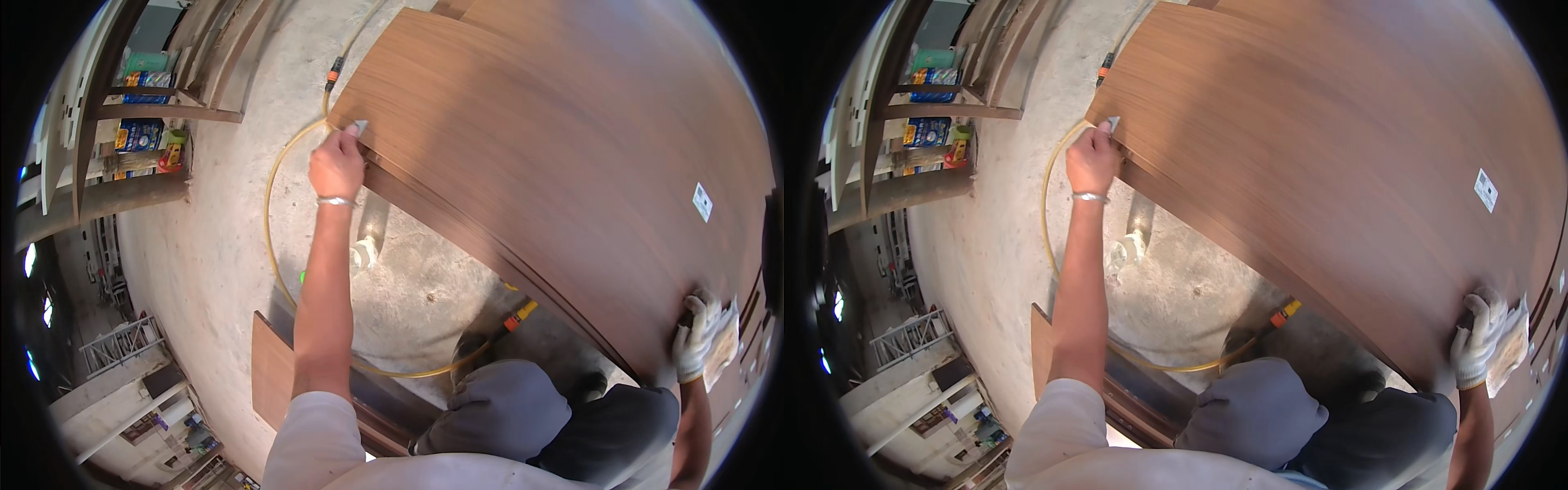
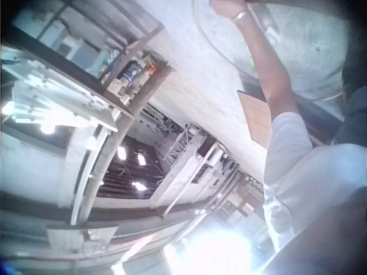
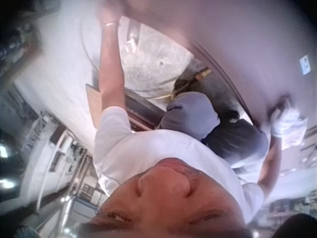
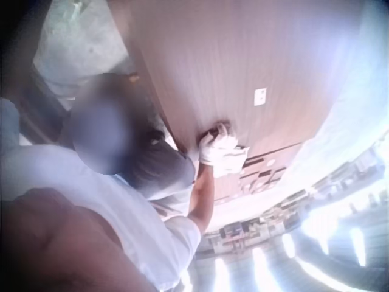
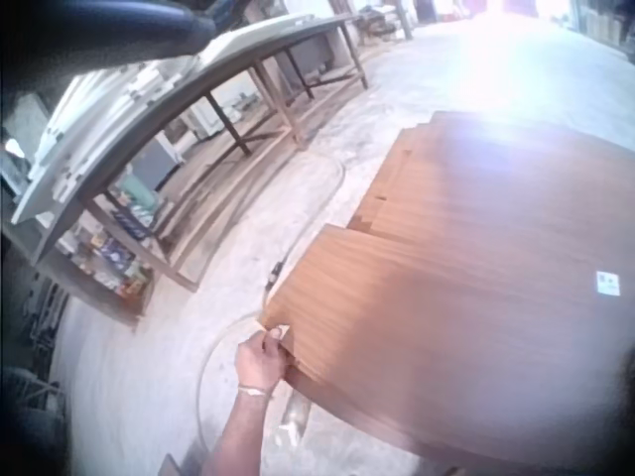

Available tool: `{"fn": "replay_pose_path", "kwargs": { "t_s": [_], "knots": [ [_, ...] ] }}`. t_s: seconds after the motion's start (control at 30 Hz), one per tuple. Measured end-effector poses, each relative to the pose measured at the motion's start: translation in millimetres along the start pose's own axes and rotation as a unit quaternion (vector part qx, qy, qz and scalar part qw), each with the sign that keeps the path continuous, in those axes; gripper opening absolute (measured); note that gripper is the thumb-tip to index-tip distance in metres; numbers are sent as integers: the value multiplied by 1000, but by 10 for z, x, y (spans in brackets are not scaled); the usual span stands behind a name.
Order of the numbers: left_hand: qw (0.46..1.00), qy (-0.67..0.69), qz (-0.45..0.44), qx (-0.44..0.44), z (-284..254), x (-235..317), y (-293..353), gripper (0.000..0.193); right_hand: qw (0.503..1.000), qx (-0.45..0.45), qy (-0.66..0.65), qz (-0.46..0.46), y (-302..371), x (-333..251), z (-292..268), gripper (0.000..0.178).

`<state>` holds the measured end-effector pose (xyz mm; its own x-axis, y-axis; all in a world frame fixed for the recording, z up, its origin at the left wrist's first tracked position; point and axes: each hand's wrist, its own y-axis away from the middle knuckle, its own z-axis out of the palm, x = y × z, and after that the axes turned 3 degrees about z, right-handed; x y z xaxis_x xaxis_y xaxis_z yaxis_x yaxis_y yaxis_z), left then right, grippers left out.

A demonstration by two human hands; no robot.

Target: The person wipes wooden panels with a cloth, pours liquid from a bottle onto the cloth, and uses a scraper to remove residue from the panel edges. The person handles multiple panels, wiping each one and occasionally scraping edges before moving to the next.

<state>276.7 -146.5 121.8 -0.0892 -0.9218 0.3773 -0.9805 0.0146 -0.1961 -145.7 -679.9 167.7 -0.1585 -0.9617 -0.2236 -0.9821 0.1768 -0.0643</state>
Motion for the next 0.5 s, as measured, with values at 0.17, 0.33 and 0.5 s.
{"fn": "replay_pose_path", "kwargs": {
  "t_s": [0.17,0.33,0.5],
  "knots": [
    [1000,-3,4,12,-48,-311,-398,39,999,-6,35,-14,-51,-75,-61,47],
    [999,26,5,-17,6,-151,-63,36,1000,12,2,-20,-69,-80,-42,48],
    [998,32,59,2,81,50,257,38,999,21,18,-33,-76,-80,-63,47]
  ]
}}
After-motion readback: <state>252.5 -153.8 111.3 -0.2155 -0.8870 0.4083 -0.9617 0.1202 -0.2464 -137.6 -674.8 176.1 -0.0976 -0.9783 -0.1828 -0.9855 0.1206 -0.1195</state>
